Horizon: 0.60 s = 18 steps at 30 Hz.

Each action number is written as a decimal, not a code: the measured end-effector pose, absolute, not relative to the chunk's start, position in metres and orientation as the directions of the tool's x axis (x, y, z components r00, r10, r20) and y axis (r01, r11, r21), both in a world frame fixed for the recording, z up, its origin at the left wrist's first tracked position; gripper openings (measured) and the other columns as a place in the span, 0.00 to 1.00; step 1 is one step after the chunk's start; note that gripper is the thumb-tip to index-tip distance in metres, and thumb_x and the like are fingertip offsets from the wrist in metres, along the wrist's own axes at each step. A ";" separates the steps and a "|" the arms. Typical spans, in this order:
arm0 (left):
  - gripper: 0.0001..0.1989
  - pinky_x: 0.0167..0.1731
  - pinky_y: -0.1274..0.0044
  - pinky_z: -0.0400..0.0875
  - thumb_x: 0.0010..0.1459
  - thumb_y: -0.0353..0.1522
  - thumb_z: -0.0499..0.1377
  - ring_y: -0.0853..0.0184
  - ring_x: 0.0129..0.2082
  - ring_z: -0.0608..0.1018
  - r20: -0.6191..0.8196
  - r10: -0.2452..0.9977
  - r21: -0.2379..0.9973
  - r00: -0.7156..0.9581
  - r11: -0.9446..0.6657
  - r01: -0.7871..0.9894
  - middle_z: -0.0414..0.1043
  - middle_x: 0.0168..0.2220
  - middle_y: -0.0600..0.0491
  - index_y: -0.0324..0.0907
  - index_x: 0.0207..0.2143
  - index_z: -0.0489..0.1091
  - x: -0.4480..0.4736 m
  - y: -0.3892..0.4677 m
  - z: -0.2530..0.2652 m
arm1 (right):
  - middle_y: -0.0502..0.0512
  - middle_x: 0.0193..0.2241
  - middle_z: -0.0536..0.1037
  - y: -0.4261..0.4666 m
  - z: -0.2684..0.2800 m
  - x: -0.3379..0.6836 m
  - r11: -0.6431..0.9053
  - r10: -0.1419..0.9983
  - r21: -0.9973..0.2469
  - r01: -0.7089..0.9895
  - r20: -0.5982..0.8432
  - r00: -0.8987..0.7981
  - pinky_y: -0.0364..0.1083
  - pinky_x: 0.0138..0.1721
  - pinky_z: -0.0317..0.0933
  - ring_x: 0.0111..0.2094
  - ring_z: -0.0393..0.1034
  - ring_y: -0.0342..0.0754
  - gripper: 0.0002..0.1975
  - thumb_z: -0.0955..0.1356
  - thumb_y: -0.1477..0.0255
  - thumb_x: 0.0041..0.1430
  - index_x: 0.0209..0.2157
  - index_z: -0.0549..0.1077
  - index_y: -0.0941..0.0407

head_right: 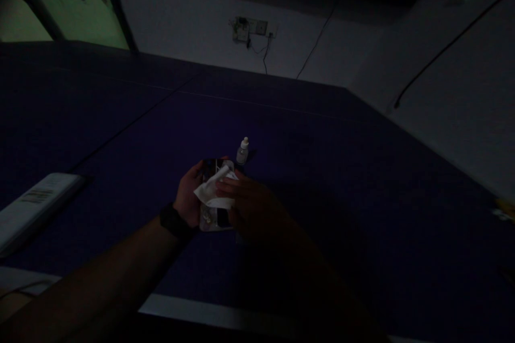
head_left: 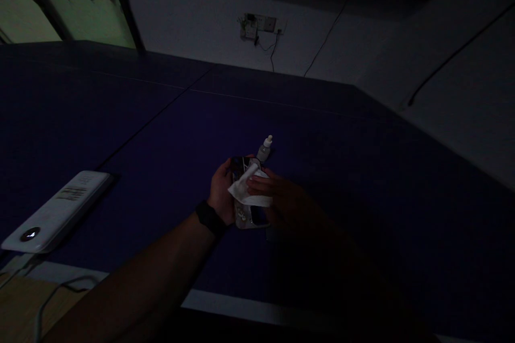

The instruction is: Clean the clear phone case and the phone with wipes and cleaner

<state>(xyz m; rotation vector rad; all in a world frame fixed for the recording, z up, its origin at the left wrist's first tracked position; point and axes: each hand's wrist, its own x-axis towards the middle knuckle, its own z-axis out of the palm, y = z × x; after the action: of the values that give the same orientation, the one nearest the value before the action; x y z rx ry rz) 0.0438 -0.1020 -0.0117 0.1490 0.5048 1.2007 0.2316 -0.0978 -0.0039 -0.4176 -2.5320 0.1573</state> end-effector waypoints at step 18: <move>0.26 0.32 0.71 0.76 0.73 0.43 0.44 0.60 0.28 0.82 -0.335 0.905 0.388 0.263 0.387 -0.836 0.82 0.33 0.43 0.36 0.51 0.77 0.046 -0.101 0.000 | 0.61 0.56 0.84 -0.096 -0.003 0.237 0.960 0.270 -0.212 0.185 0.508 -0.818 0.61 0.73 0.57 0.63 0.76 0.53 0.22 0.62 0.76 0.67 0.57 0.78 0.57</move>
<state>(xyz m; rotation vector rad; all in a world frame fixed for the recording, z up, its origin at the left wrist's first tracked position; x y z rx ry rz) 0.0458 -0.1006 -0.0005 0.1428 0.5543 1.1820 0.2375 -0.0956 -0.0029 -0.3214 -2.5525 0.2065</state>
